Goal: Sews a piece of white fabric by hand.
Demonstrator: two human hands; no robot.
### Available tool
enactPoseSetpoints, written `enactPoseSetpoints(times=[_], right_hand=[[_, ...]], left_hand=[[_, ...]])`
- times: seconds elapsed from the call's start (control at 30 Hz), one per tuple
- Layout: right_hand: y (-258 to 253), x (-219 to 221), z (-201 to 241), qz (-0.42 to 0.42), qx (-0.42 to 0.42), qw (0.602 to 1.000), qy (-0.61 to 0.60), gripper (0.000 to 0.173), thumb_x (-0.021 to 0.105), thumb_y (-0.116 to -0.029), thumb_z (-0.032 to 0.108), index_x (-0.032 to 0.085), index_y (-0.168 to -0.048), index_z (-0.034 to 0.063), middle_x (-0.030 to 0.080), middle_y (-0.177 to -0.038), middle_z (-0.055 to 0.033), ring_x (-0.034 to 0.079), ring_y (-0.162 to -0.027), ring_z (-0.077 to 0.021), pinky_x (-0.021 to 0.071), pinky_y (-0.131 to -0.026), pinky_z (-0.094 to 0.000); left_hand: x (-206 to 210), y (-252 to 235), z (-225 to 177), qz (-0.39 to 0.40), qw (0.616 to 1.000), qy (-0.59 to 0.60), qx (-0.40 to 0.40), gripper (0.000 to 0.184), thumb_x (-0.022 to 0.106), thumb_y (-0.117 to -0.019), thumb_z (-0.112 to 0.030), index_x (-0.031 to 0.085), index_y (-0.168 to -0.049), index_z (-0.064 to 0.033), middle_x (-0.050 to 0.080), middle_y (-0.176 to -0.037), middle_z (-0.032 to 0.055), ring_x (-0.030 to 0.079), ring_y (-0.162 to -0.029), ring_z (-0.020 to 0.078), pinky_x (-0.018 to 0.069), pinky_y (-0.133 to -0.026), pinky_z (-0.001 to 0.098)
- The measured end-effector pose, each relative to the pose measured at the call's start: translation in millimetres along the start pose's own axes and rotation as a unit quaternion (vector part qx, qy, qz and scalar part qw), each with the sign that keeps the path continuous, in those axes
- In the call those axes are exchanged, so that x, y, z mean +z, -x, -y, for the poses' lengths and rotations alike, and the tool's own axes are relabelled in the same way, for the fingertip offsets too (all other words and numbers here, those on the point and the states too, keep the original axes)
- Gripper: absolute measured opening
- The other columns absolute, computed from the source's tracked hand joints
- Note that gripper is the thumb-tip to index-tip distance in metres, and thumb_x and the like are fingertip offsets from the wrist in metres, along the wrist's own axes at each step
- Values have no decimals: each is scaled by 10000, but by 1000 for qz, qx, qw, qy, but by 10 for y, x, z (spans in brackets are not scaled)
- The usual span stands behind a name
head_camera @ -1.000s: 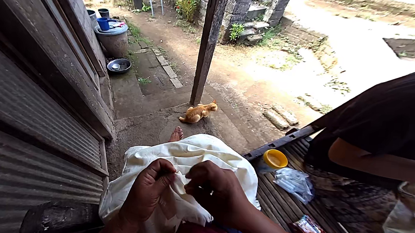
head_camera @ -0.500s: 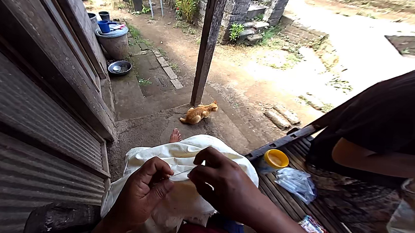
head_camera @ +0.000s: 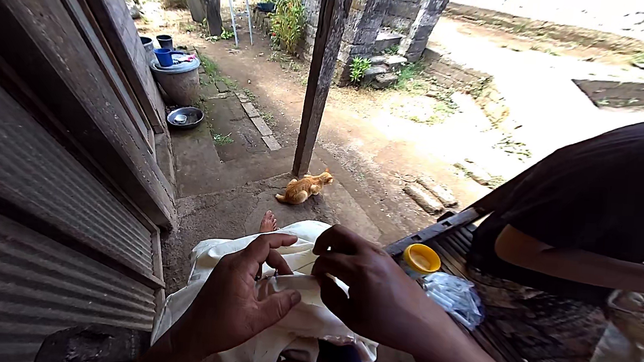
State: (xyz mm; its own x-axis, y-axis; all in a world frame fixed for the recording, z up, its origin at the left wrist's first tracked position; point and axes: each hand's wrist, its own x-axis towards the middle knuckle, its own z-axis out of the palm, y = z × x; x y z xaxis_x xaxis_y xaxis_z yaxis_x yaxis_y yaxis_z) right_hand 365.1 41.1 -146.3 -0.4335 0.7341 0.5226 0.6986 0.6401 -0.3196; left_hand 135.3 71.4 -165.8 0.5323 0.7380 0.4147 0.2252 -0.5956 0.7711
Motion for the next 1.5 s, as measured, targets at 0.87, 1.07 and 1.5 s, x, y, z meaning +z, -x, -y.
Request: enactPoseSetpoints(times=[0.87,1.07,1.5], right_hand=[[1,56,72,-36,-8,994,-101,72,672,-872,205,741,-893,200,583,-916,-12,567,-832,-60,477,-672,-208],[64,111,-3,-45,-8,992,-120,32,690,-862,194,721,-864,186,584,-913,-19,565,-850,-56,471,-701,-190],[100,184,-168,-36,-26,974,-221,53,714,-904,146,758,-932,143,596,-934,-29,559,-900,-22,456,-748,-126]], left_hand=[[211,14,156,176,914,365,2,519,638,-1016,-267,490,-1422,22,669,-1114,-23,628,-973,2,540,-864,207],[279,20,228,171,889,422,-51,223,580,-1045,-276,625,-1129,-75,665,-954,-47,635,-889,32,537,-827,241],[264,50,233,159,874,448,-103,76,562,-1036,-136,624,-995,-120,656,-865,-54,636,-810,32,539,-782,228]])
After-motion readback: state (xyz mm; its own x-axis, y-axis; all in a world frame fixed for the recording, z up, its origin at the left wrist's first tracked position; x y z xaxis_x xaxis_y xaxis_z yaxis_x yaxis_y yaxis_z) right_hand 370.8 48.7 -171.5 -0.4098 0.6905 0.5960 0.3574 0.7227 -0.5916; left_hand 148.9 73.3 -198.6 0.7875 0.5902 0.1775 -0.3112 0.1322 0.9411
